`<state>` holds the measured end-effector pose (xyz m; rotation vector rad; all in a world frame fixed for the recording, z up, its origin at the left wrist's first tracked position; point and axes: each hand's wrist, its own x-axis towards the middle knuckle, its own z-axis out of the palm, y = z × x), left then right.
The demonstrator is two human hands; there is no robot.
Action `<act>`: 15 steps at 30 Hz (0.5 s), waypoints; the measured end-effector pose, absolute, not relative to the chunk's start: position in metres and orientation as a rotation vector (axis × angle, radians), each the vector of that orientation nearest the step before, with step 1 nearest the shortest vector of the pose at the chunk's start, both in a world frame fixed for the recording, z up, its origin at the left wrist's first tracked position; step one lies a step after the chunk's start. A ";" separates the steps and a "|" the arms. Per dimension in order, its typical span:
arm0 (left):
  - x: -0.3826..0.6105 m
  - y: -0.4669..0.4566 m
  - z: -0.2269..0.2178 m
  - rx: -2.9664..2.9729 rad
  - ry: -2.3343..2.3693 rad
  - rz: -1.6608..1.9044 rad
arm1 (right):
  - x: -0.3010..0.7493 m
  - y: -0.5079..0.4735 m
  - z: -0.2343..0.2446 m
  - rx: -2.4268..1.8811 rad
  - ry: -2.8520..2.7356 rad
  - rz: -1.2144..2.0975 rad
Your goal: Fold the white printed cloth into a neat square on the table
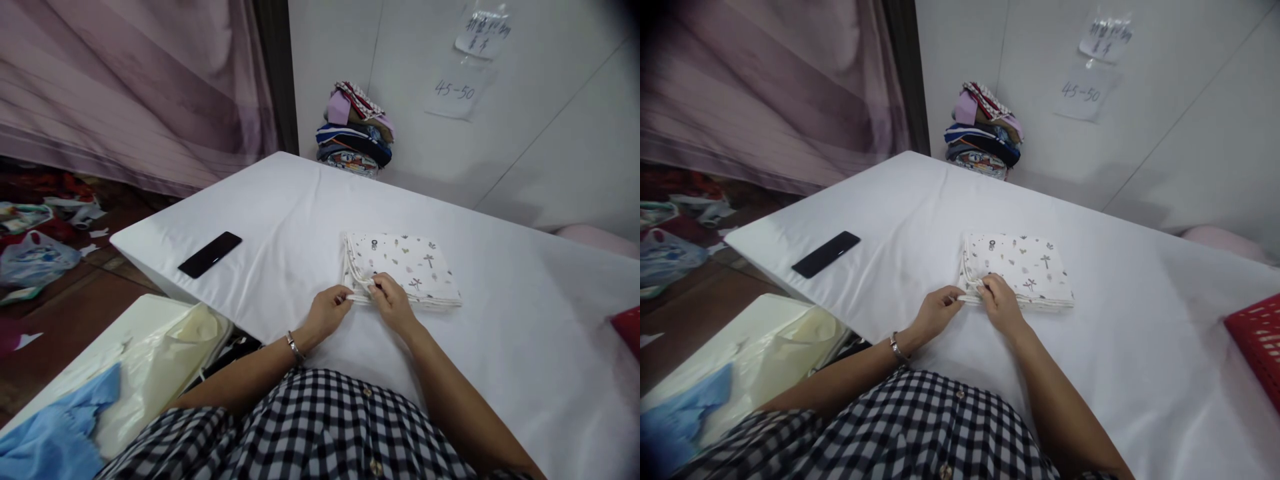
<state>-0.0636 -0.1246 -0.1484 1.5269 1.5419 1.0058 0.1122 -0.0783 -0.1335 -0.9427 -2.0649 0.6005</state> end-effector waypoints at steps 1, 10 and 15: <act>-0.063 -0.124 -0.149 1.521 1.530 1.026 | 0.113 -0.078 -0.133 -0.935 -2.072 0.579; -0.058 -0.119 -0.146 1.552 1.545 1.184 | 0.108 -0.081 -0.125 -0.834 -2.376 0.262; -0.058 -0.119 -0.144 1.629 1.516 1.238 | 0.107 -0.083 -0.122 -0.886 -2.356 0.216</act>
